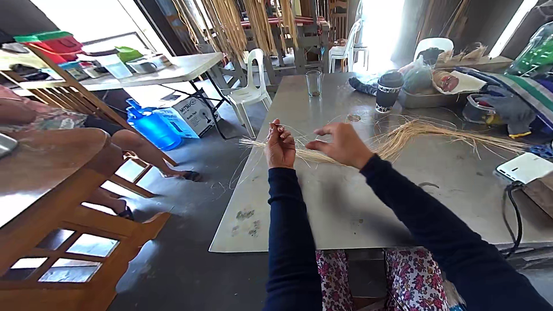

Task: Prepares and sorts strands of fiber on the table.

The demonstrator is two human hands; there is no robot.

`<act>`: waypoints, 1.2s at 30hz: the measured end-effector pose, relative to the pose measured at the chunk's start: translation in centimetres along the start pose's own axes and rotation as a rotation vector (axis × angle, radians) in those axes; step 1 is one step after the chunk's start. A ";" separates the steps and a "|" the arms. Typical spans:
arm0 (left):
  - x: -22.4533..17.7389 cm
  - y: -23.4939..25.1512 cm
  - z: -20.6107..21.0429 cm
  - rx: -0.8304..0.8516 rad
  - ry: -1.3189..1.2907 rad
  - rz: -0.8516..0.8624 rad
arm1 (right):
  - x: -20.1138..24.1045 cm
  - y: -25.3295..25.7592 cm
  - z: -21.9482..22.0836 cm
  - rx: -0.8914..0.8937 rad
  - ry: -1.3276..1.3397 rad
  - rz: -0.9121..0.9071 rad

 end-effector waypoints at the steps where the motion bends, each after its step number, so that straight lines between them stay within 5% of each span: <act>1: 0.0 0.1 -0.1 0.002 -0.002 -0.005 | 0.0 0.5 1.3 0.021 0.003 0.046; 5: 0.1 0.1 -0.2 -0.027 -0.013 -0.005 | -0.3 1.6 2.6 -0.052 0.064 0.131; 16: 0.5 0.4 -0.9 -0.130 -0.071 -0.022 | -4.9 2.7 -3.7 -0.200 0.264 0.190; 26: 0.8 0.5 -0.9 -0.083 -0.078 -0.025 | -1.8 4.5 1.9 0.064 0.002 0.074; 32: 1.6 0.6 -1.3 -0.111 -0.046 -0.047 | -4.4 4.2 -2.4 -0.030 0.574 0.374; 36: 1.8 0.4 -1.1 -0.108 -0.020 -0.050 | -5.0 4.7 -1.9 -0.024 0.245 0.204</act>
Point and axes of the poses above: each hand's wrist, its own y-axis towards the middle knuckle, its own z-axis out of the palm, x = y × z, the point moved 6 cm from there along y, towards the middle knuckle, and after that the axes turned 9 degrees about -x, right-handed, at the moved point
